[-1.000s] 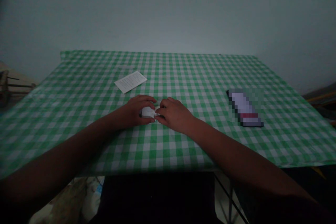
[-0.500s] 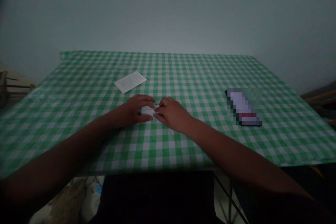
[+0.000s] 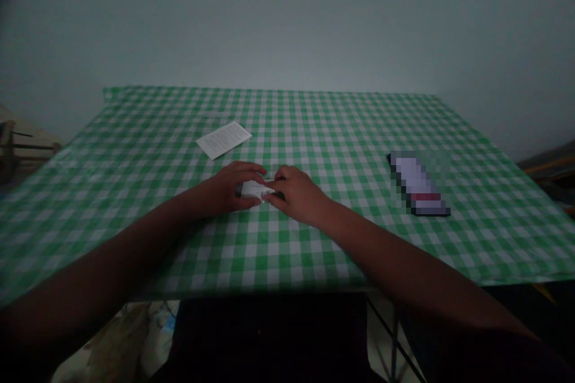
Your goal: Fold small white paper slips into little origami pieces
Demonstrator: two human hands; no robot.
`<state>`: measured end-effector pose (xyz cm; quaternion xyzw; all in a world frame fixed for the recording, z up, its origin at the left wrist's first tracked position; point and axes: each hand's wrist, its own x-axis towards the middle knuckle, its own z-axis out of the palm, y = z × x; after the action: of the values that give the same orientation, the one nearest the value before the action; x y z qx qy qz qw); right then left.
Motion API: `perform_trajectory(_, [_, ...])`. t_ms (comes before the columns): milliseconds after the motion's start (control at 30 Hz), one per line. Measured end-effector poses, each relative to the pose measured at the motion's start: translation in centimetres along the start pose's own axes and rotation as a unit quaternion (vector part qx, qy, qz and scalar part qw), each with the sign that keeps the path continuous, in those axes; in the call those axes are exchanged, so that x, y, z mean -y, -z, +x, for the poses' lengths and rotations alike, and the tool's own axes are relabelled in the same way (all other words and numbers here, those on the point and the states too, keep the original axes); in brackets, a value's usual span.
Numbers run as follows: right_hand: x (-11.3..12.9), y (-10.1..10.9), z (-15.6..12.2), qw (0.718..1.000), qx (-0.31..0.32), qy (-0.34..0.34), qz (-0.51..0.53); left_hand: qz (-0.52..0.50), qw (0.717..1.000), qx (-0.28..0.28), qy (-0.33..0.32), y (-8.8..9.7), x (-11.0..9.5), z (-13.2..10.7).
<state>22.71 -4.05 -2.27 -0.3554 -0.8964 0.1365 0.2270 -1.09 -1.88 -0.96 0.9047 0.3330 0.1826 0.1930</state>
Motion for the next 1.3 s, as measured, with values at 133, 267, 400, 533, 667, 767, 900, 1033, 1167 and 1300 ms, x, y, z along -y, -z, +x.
perform_trajectory(133, [0.0,-0.2,0.5,0.996,-0.027,-0.06,0.056,-0.002,1.0,-0.014,0.008,-0.3,0.1,0.1])
perform_trajectory(267, [0.4,-0.3,1.1,0.992,-0.029,-0.102,0.065,-0.012,1.0,-0.017,0.016,-0.3,0.2,0.2])
perform_trajectory(400, [0.8,-0.3,1.5,0.99,-0.041,-0.116,0.069,-0.02,0.999,-0.021,0.014,-0.2,0.4,0.1])
perform_trajectory(533, [1.0,-0.2,1.9,0.987,-0.046,-0.125,0.089,-0.022,0.999,-0.023,0.015,-0.3,0.5,0.1])
perform_trajectory(667, [1.0,-0.3,2.0,0.986,-0.048,-0.133,0.091,-0.017,0.999,-0.034,0.022,-0.7,0.6,0.3])
perform_trajectory(767, [1.0,-0.4,2.0,0.985,-0.053,-0.134,0.097,-0.012,0.999,-0.036,0.021,-0.9,0.5,0.4])
perform_trajectory(900, [0.8,-0.5,2.0,0.986,-0.054,-0.128,0.093,0.006,0.999,-0.033,0.039,-0.8,0.0,0.5])
perform_trajectory(1033, [0.6,-0.7,2.0,0.989,-0.064,-0.108,0.083,0.01,0.998,-0.025,0.057,-0.7,-0.6,0.4])
perform_trajectory(1167, [0.3,-1.0,1.9,0.99,-0.071,-0.107,0.064,0.017,0.996,-0.026,0.084,-0.6,-1.0,0.3])
perform_trajectory(1300, [0.1,-1.1,1.8,0.989,-0.097,-0.102,0.034,0.075,0.992,-0.04,0.092,-0.4,-1.6,0.2])
